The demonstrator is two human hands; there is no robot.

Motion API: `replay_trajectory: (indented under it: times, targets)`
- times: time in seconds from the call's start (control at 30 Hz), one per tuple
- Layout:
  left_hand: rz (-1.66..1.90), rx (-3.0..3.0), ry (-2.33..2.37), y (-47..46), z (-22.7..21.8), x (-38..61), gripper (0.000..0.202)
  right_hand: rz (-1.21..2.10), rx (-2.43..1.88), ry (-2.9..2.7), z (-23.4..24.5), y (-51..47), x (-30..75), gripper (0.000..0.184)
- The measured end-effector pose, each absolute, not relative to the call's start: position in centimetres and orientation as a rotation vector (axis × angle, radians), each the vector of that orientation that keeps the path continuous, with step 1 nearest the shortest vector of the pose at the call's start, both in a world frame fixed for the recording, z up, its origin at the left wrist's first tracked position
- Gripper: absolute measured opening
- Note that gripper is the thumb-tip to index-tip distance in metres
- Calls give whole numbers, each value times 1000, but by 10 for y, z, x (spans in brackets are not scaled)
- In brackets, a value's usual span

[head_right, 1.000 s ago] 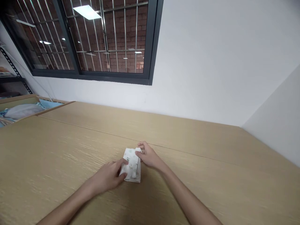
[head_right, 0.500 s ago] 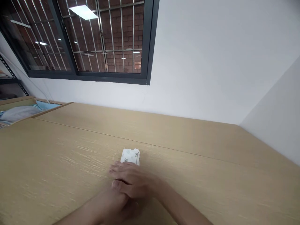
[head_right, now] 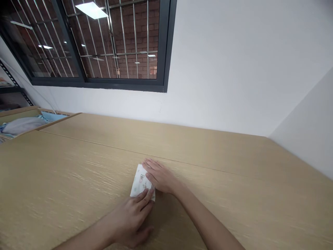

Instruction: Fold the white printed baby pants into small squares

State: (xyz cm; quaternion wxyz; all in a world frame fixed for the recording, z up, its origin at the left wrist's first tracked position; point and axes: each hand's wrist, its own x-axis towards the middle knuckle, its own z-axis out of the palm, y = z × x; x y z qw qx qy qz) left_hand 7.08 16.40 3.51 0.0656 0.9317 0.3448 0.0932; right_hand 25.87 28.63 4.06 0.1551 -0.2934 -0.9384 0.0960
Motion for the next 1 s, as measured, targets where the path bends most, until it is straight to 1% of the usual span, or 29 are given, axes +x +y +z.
replay_trajectory:
  times: [0.07,0.13,0.2,0.27,0.33,0.4,0.5,0.63,0.77,0.87,1.0]
  targets:
    - [411,2757,1035,168,38,69,50,265,-871,-2678,34,287,261,52]
    - [629,2614,1109,175,45,63,33,247,-917,-2632,29,285,262,54]
    - [838,2448,1291,185,54,53,25,233,-993,-2558,25,282,262,57]
    - [911,2324,1526,196,61,41,25,218,-1055,-2489,24,279,262,61]
    - [829,2229,1728,207,63,32,29,192,-1056,-2449,25,277,260,59]
    - [699,2153,1833,215,60,27,32,156,-1025,-2409,27,275,259,52]
    - [601,2131,1859,219,47,30,35,104,-976,-2354,28,274,257,41]
    - [588,2145,1835,217,34,41,28,81,-943,-2321,28,275,258,25]
    - [591,2124,1815,219,43,43,24,103,-923,-2303,30,275,258,15]
    - [625,2131,1807,217,69,35,23,229,-928,-2274,39,266,249,13]
    - [708,2162,1859,179,107,2,29,628,-947,-2197,65,236,220,19]
